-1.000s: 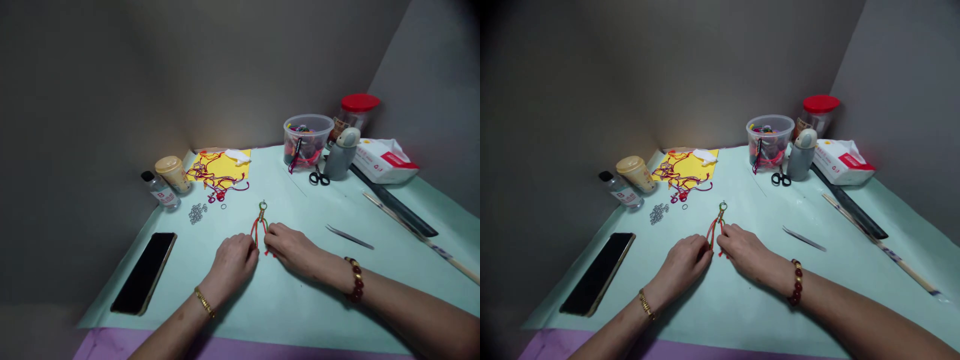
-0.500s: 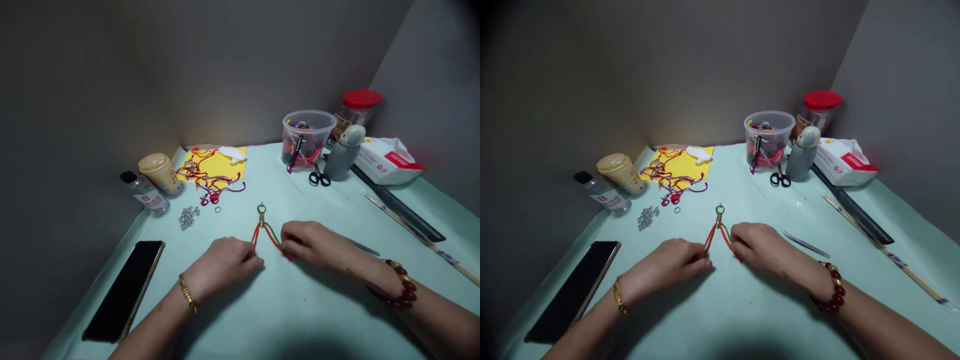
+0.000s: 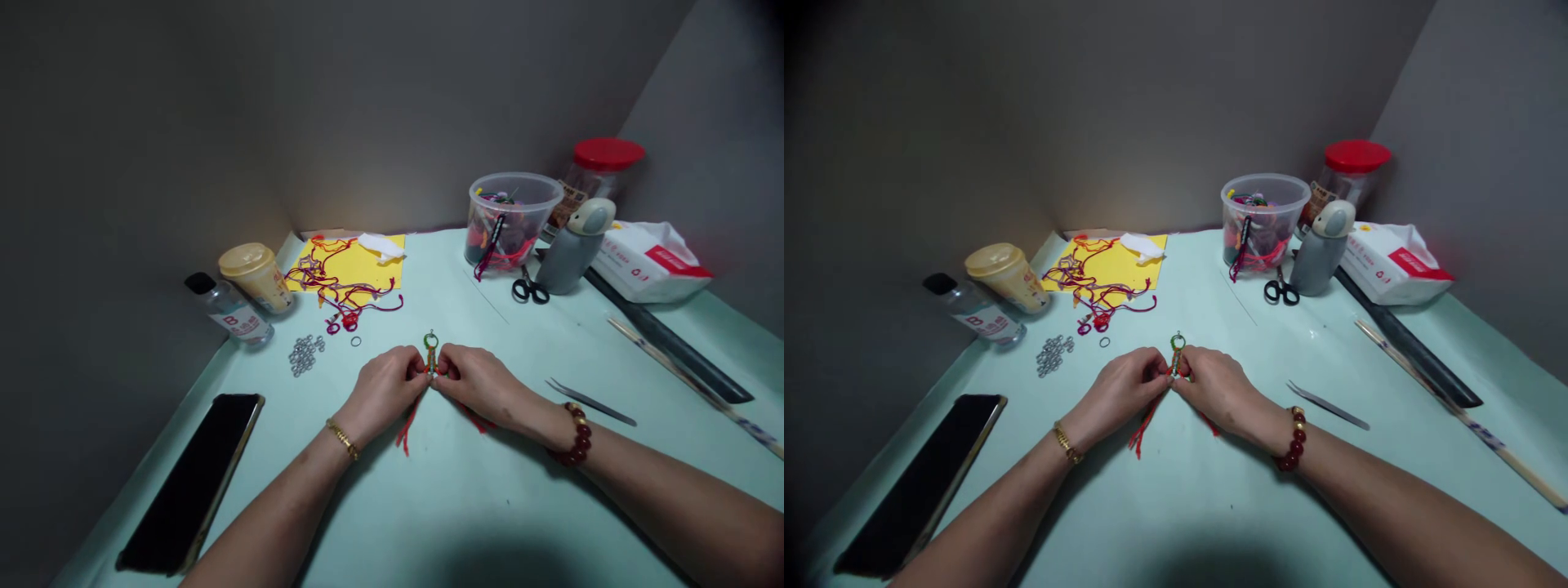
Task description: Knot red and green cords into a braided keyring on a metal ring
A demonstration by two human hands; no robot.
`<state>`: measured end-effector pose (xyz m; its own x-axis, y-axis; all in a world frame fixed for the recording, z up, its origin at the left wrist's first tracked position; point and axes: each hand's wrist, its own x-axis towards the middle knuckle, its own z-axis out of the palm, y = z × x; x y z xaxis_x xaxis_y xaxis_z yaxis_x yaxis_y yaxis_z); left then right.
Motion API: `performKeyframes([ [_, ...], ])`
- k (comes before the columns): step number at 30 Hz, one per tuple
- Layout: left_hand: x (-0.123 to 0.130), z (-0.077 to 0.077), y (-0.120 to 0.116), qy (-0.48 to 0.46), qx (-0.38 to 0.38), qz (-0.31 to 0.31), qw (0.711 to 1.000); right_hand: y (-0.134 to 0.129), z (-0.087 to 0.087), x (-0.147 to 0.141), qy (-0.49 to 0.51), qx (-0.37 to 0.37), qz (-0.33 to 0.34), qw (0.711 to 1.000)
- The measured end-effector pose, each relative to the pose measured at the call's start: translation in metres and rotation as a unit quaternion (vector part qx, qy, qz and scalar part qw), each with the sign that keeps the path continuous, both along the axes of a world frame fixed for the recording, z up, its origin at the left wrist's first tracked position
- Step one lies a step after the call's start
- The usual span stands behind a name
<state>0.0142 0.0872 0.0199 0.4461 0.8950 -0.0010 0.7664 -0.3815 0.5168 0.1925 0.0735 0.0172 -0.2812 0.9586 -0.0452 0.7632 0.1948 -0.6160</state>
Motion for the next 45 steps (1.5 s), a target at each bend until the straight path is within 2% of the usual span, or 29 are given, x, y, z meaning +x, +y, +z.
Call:
performKeyframes([
  [8, 0.004, 0.002, -0.006, -0.018, 0.024, 0.008, 1.0, 0.007, -0.011, 0.009, 0.033, 0.006, 0.011, 0.999],
  [14, 0.005, -0.001, -0.005, -0.058, -0.012, 0.022, 0.998, 0.013, -0.008, 0.012, 0.072, -0.02, 0.017, 0.997],
  [17, 0.006, 0.001, -0.005, -0.085, -0.061, 0.039, 0.994, 0.016, -0.003, 0.014, 0.118, -0.097, 0.016, 0.988],
  [20, 0.007, 0.002, -0.005, -0.105, -0.085, 0.046, 0.99, 0.018, -0.001, 0.016, 0.172, -0.195, 0.005, 0.966],
  [26, 0.01, -0.002, -0.006, -0.1, -0.043, 0.039, 0.993, 0.022, -0.004, 0.017, 0.212, -0.25, 0.003, 0.945],
  [29, 0.013, -0.004, -0.007, -0.091, -0.033, 0.048, 0.994, 0.02, -0.002, 0.014, 0.188, -0.216, 0.01, 0.958],
  [32, 0.015, -0.005, -0.007, -0.089, -0.033, 0.058, 0.994, 0.016, 0.0, 0.009, 0.115, -0.116, 0.001, 0.987],
  [35, 0.014, -0.006, -0.007, -0.089, -0.038, 0.056, 0.994, 0.014, -0.001, 0.005, 0.058, -0.034, 0.001, 0.998],
  [45, 0.015, -0.012, -0.005, -0.071, 0.003, 0.044, 0.997, 0.014, -0.014, 0.005, 0.042, 0.0, 0.004, 0.999],
])
